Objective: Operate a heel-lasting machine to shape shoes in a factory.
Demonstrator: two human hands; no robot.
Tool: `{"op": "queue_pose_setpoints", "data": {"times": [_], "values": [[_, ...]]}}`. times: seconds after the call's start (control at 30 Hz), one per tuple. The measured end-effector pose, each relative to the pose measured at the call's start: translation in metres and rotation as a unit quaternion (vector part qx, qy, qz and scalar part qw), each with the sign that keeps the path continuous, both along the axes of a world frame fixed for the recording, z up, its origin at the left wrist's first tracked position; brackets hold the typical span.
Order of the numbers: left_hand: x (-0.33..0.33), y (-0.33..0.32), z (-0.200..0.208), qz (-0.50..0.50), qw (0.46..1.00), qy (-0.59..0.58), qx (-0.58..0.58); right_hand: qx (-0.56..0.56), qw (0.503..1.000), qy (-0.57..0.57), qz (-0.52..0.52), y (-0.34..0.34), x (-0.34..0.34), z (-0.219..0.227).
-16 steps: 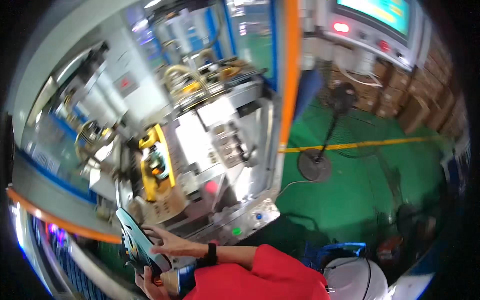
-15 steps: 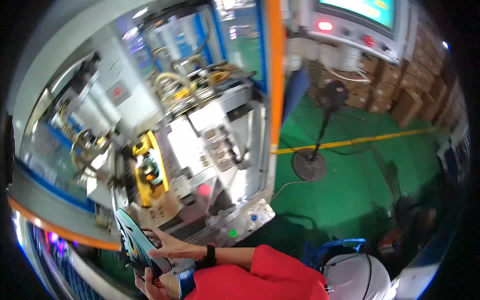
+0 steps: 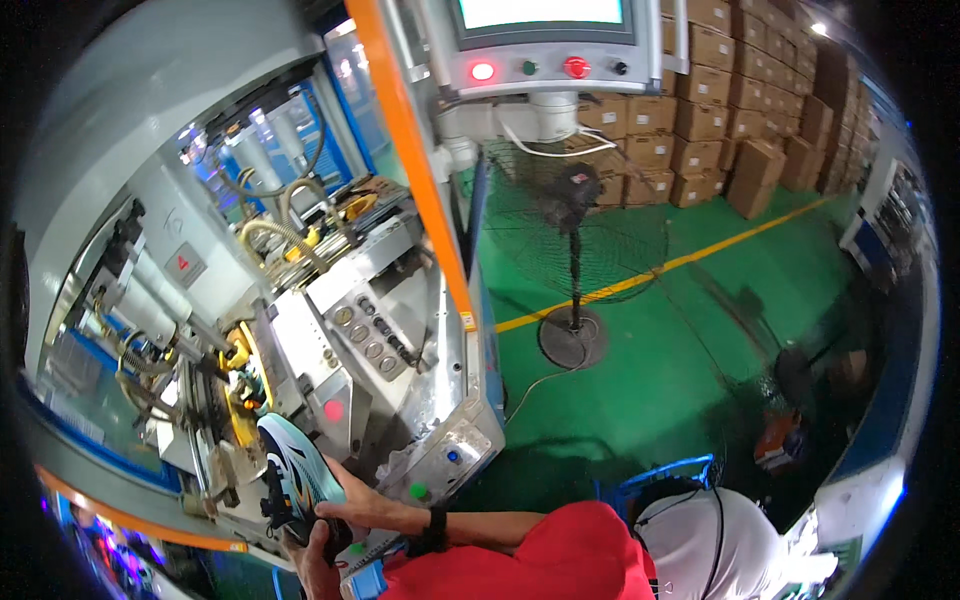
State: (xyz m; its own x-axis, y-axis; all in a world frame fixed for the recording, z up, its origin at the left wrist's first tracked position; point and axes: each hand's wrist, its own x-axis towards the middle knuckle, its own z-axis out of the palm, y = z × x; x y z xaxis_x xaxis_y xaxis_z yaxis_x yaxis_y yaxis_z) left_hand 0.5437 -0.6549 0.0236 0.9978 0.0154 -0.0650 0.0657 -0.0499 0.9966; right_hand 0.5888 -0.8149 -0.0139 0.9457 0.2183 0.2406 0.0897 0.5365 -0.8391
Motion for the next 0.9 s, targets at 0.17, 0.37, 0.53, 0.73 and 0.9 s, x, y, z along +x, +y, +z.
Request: {"op": "queue_pose_setpoints", "data": {"times": [0.17, 0.37, 0.53, 0.73, 0.9], "values": [[-0.062, -0.008, 0.028, 0.153, 0.980, 0.041, -0.123, -0.128, 0.986, -0.024, 0.100, 0.043, -0.021, -0.023], [-0.150, 0.035, -0.038, 0.338, 0.898, 0.129, -0.249, -0.432, 0.819, -0.099, 0.363, 0.075, -0.038, -0.027], [-0.260, 0.027, -0.090, 0.522, 0.777, 0.098, -0.339, -0.339, 0.729, -0.178, 0.568, 0.126, -0.054, -0.032], [-0.387, 0.013, -0.128, 0.754, 0.439, 0.017, -0.488, -0.207, 0.746, -0.311, 0.551, 0.260, -0.093, 0.059], [-0.504, 0.032, -0.174, 0.851, 0.289, -0.064, -0.434, -0.085, 0.676, -0.567, 0.463, 0.390, -0.220, 0.175]]}}
